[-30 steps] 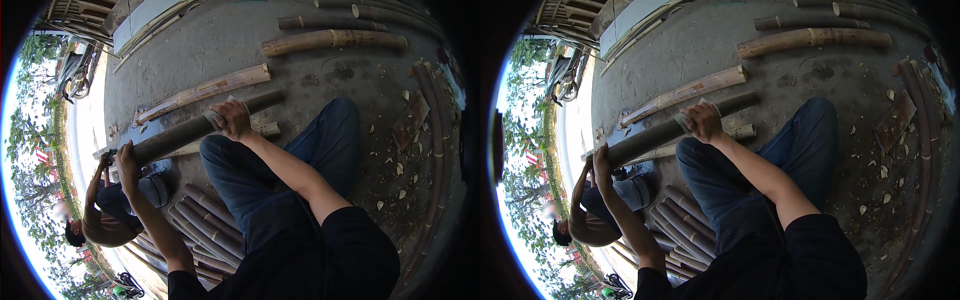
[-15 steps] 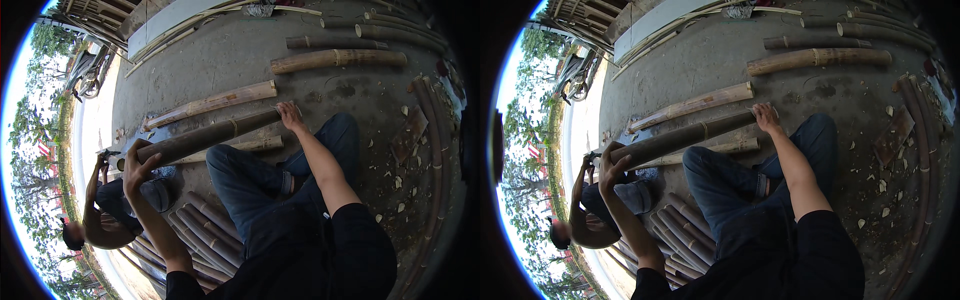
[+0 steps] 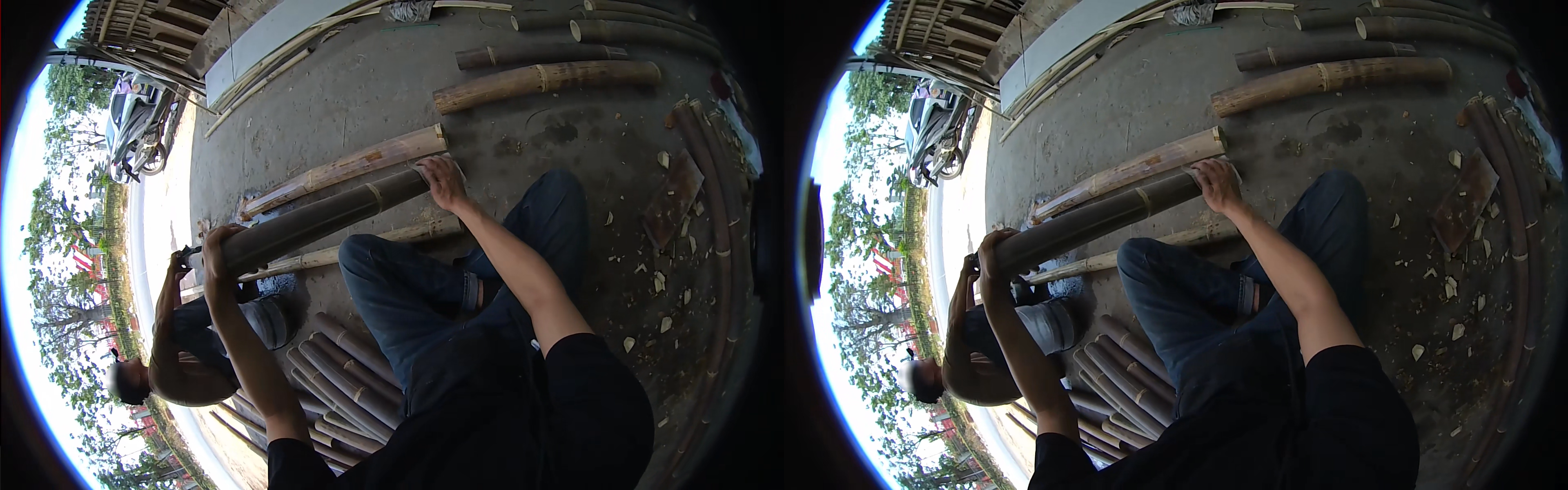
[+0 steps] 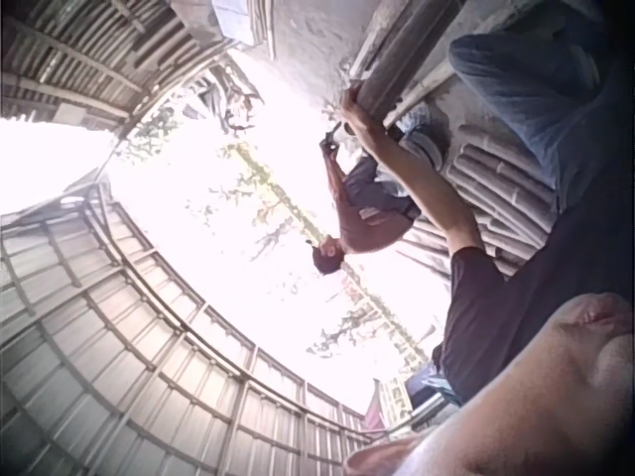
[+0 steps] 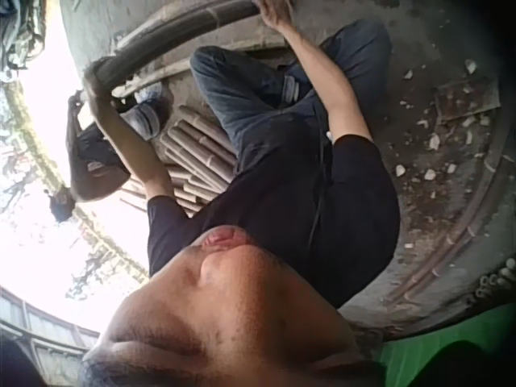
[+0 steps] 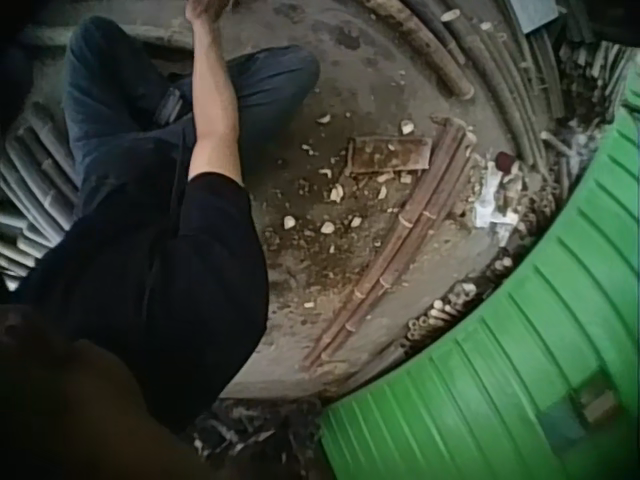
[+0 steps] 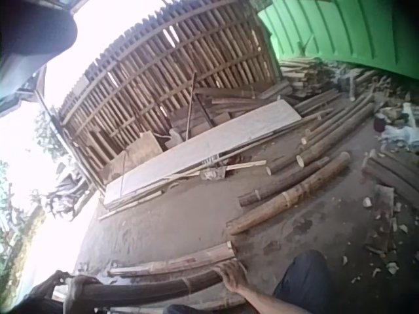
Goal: Sanding a bamboo pole using sandpaper to smooth the surface and nodes.
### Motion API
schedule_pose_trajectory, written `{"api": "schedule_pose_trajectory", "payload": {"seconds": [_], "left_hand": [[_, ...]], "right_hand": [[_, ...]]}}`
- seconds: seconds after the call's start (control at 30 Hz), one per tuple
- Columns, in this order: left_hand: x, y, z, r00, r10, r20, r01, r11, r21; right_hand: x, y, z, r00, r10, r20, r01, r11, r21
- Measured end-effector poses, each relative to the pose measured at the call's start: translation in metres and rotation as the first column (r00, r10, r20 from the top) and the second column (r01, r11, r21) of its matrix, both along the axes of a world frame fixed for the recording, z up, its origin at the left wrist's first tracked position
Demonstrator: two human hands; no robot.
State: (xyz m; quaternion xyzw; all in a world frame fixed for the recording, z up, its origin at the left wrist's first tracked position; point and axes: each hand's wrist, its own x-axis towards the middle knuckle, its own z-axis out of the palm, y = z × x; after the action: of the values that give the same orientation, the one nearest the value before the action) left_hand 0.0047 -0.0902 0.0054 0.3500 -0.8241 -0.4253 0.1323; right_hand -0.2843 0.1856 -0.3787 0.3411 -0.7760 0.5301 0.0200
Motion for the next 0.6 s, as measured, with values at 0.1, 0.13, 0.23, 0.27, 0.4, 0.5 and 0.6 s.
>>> {"api": "schedule_pose_trajectory", "payload": {"seconds": [0.1, 0.13, 0.23, 0.27, 0.4, 0.5, 0.6], "left_hand": [[0.003, -0.009, -0.004, 0.988, -0.153, -0.008, 0.151, 0.980, -0.130], [0.004, -0.008, -0.005, 0.932, -0.355, 0.066, 0.339, 0.796, -0.501], [0.008, -0.005, -0.010, 0.807, -0.573, 0.142, 0.466, 0.472, -0.749], [0.010, -0.004, -0.012, 0.820, -0.559, 0.124, 0.456, 0.507, -0.731], [0.028, -0.012, -0.022, 0.934, -0.351, 0.063, 0.337, 0.810, -0.479], [0.046, -0.024, -0.036, 0.960, 0.264, 0.095, -0.279, 0.929, 0.244], [0.064, -0.025, -0.055, 0.993, 0.109, -0.053, -0.107, 0.993, 0.051]], "right_hand": [[0.032, -0.033, 0.067, 0.987, 0.157, 0.038, -0.153, 0.985, -0.086], [0.046, -0.044, 0.095, 0.969, 0.237, 0.061, -0.225, 0.961, -0.159], [0.103, -0.071, 0.176, 0.956, 0.268, -0.120, -0.293, 0.889, -0.351], [0.114, -0.077, 0.193, 0.959, 0.244, -0.146, -0.282, 0.884, -0.373], [0.126, -0.081, 0.193, 0.954, 0.231, -0.191, -0.287, 0.890, -0.354], [0.100, -0.073, 0.141, 0.957, 0.252, -0.145, -0.279, 0.937, -0.209], [0.069, -0.062, 0.080, 0.957, 0.281, -0.073, -0.288, 0.950, -0.118]]}}
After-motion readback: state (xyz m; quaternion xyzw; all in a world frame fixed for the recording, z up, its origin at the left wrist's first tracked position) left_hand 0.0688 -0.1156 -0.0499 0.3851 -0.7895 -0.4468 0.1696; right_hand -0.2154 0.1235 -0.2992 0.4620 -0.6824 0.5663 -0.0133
